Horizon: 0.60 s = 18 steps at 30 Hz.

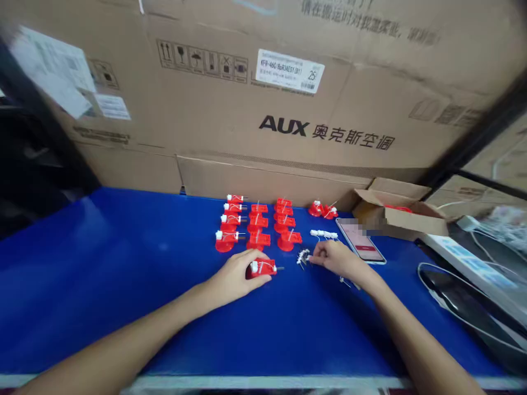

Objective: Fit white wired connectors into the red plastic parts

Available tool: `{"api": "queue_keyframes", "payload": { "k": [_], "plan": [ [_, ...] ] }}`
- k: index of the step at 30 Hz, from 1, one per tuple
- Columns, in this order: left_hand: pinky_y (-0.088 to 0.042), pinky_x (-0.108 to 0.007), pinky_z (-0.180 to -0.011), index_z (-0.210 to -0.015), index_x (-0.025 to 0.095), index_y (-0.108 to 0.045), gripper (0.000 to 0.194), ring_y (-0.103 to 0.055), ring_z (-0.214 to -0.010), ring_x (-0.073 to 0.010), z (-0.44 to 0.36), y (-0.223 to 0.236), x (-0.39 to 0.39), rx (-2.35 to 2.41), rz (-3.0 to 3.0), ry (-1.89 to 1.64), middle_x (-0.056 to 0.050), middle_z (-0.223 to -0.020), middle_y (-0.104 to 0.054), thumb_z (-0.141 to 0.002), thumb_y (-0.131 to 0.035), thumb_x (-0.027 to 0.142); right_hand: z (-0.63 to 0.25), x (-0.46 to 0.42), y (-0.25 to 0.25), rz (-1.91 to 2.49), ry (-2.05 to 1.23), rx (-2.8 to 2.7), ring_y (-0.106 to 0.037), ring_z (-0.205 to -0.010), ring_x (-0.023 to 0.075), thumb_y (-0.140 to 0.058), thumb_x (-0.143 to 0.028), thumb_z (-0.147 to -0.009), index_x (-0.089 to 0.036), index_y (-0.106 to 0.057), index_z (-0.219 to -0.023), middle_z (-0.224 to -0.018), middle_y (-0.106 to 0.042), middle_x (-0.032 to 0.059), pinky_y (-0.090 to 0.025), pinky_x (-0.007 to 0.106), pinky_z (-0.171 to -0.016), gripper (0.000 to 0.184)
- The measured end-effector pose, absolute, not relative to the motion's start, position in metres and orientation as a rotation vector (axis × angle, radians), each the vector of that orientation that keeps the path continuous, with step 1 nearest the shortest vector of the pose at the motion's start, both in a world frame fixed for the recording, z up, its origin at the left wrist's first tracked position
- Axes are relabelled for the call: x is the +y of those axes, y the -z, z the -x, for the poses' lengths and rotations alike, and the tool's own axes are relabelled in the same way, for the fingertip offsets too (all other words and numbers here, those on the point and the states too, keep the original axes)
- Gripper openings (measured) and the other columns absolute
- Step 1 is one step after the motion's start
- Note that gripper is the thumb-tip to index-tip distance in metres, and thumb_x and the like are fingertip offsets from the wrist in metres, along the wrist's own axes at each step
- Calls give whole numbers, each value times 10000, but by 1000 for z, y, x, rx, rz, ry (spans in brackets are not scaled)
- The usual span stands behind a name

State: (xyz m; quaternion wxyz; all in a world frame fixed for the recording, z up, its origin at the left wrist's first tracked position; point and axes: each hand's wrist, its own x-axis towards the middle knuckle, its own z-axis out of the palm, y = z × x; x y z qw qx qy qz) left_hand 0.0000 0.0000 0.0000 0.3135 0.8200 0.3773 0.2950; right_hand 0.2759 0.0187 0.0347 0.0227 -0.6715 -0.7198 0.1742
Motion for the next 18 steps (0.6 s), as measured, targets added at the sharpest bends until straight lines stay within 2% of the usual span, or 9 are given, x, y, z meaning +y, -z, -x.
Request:
{"api": "queue_keyframes", "payload": {
  "k": [11, 18],
  "plan": [
    [-458, -309, -836, -1010, 223, -579, 250, -612, -938, -189, 0, -1, -3, 995, -2182, -795, -14, -1023, -648, -787, -625, 326, -275, 17, -38, 2096, -539, -2229, -600, -625, 145, -616, -305, -748, -181, -642, -727, -693, -673, 20, -378, 212, -535, 128],
    [-436, -360, -913, -1156, 228, -497, 436, -580, -1045, -218, 1, 1, -5, 1051, -2164, -814, -44, -1138, -613, -765, -639, 358, -275, 14, -38, 2105, -546, -2279, -595, -618, 136, -586, -284, -760, -186, -638, -743, -700, -672, 21, -369, 207, -526, 113]
  ]
}}
